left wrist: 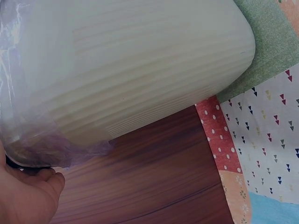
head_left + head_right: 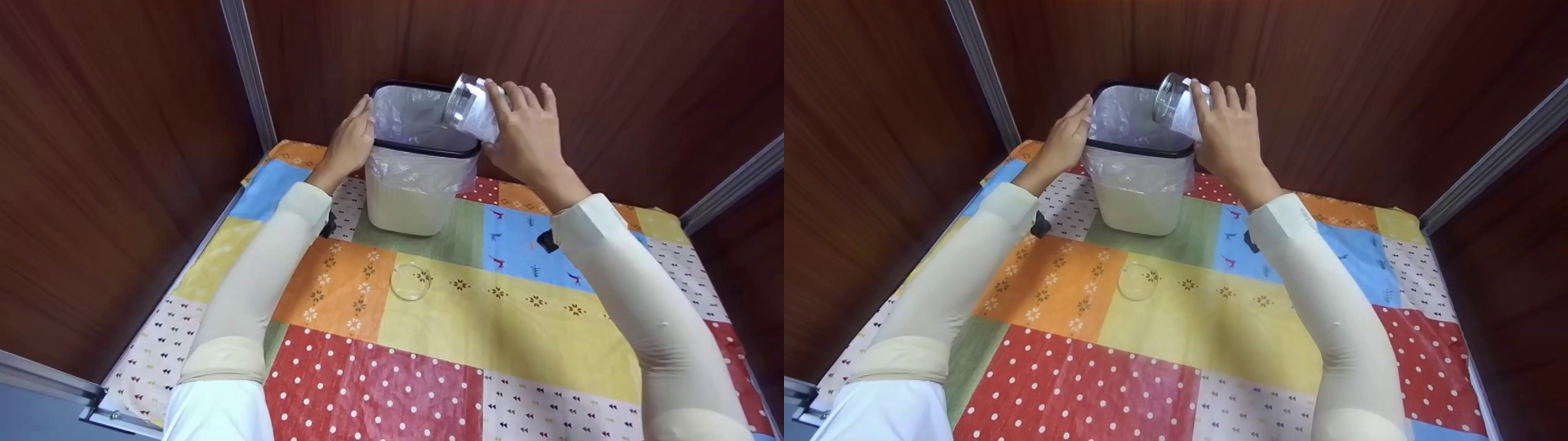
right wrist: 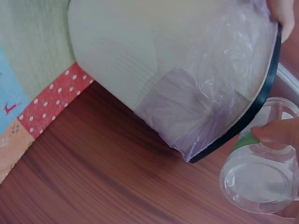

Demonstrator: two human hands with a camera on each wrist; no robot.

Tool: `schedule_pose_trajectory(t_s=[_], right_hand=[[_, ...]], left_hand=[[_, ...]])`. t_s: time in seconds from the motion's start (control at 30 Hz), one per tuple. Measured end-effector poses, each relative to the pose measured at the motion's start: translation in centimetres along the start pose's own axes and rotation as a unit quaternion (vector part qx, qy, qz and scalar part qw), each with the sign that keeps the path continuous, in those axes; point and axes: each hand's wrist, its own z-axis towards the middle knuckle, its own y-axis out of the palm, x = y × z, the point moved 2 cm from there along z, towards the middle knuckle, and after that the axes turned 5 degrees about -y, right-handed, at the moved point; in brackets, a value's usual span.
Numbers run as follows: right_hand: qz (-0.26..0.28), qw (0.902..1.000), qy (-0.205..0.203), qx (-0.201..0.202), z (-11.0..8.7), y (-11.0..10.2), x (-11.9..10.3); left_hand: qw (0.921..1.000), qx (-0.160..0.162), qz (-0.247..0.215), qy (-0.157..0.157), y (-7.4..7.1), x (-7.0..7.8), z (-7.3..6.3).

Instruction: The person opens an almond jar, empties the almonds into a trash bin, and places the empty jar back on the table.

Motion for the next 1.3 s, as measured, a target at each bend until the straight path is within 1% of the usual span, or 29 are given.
schedule_pose_trajectory(t_s=[0.2,0.47,0.6,0.73,0.93,1.03,1.3], right_hand=[[0.017,0.9998,0.007,0.011,-0.8,0.0,0.3],[0.031,0.9987,0.035,0.021,-2.1,0.2,0.5],[0.038,0.9977,0.047,0.031,-2.6,0.2,0.4],[0.051,0.9965,0.051,0.042,-2.7,0.4,-0.1],[0.067,0.9947,0.052,0.058,-2.7,0.7,-0.8],[0.071,0.9934,0.057,0.069,-2.9,0.8,-0.8],[0.093,0.9893,0.065,0.091,-3.9,1.6,-1.0]], left_hand=[[1.0,-0.004,-0.003,0.004,0.4,0.2,0.3],[0.9998,-0.006,-0.004,0.016,1.0,0.3,0.4],[0.9998,-0.011,-0.006,0.018,1.0,0.3,0.4],[0.9998,-0.009,-0.005,0.017,0.4,-0.2,0.2],[1.0,-0.003,-0.003,0.005,-0.6,-1.0,-0.4],[1.0,-0.008,-0.004,0.002,-0.8,-1.1,-0.5],[1.0,-0.005,0.0,0.002,-1.0,-1.4,-0.6]])
